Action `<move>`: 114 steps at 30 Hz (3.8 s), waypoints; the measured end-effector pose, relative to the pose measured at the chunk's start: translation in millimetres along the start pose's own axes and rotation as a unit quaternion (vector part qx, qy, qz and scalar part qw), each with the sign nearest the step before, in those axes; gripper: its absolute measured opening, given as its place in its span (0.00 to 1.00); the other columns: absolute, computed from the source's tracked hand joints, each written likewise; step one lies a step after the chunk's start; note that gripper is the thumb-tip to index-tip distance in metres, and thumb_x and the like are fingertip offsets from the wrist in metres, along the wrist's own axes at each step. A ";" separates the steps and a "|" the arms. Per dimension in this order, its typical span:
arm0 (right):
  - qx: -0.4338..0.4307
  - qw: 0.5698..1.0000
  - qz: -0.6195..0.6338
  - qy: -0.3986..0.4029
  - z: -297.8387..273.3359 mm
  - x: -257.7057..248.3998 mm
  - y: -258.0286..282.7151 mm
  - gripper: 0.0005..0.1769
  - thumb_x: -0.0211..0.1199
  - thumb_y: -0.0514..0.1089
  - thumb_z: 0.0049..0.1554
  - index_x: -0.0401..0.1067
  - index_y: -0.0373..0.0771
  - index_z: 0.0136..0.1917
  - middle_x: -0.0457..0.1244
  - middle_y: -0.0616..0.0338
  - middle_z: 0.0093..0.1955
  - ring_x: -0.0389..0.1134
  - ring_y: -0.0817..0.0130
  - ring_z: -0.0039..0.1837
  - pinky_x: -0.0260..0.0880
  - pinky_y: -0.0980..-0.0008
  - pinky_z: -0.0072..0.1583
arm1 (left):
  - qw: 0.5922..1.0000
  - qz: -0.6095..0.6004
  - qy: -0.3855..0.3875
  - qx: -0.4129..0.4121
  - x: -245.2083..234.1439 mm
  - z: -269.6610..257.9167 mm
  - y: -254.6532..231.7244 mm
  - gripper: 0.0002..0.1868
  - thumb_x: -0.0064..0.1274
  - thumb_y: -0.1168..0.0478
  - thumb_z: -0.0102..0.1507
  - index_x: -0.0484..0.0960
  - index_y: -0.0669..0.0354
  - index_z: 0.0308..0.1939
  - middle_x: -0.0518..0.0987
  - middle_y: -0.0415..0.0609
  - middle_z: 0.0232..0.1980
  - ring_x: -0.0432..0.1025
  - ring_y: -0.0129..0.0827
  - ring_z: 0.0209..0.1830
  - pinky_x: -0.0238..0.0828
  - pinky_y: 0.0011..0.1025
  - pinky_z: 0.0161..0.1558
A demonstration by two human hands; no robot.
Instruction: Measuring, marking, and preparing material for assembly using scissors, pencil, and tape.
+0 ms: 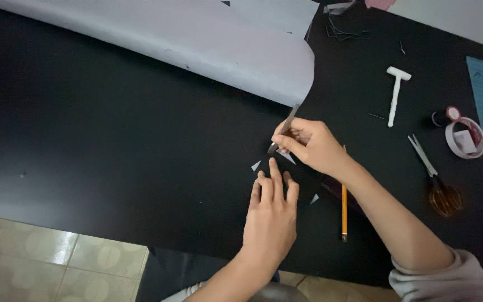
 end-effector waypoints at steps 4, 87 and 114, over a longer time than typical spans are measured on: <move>0.025 0.982 -0.186 0.009 -3.0 -7.3 13.2 0.07 0.56 0.43 0.63 0.72 0.40 0.52 0.68 0.58 0.44 0.72 0.70 0.47 0.74 0.70 0.53 | 1.000 -0.002 0.029 0.010 3.3 0.4 -0.2 0.32 0.48 0.54 0.63 0.68 0.62 0.70 0.62 0.75 0.76 0.64 0.61 0.68 0.67 0.44 0.63; -0.171 0.792 -0.578 -0.097 -147.2 48.0 -1.7 0.25 0.63 0.51 0.59 0.72 0.52 0.69 0.62 0.61 0.75 0.61 0.62 0.73 0.48 0.45 0.71 | 0.960 -0.169 -0.166 0.146 -49.3 -37.9 19.9 0.14 0.47 0.58 0.71 0.83 0.66 0.46 0.78 0.61 0.54 0.71 0.54 0.58 0.65 0.50 0.67; -0.169 0.810 -0.390 -0.404 -195.7 -120.9 14.1 0.10 0.51 0.33 0.73 0.70 0.29 0.64 0.65 0.43 0.58 0.66 0.51 0.61 0.63 0.51 0.68 | 0.981 -0.124 -0.084 0.125 -29.7 -35.0 17.3 0.20 0.44 0.50 0.71 0.78 0.62 0.55 0.79 0.54 0.56 0.70 0.50 0.62 0.60 0.51 0.70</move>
Point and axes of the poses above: each hand's wrist, its own z-axis towards the middle knuckle, its own x-axis out of the palm, y = z × x, the point moved 5 cm from there along z, towards the middle knuckle
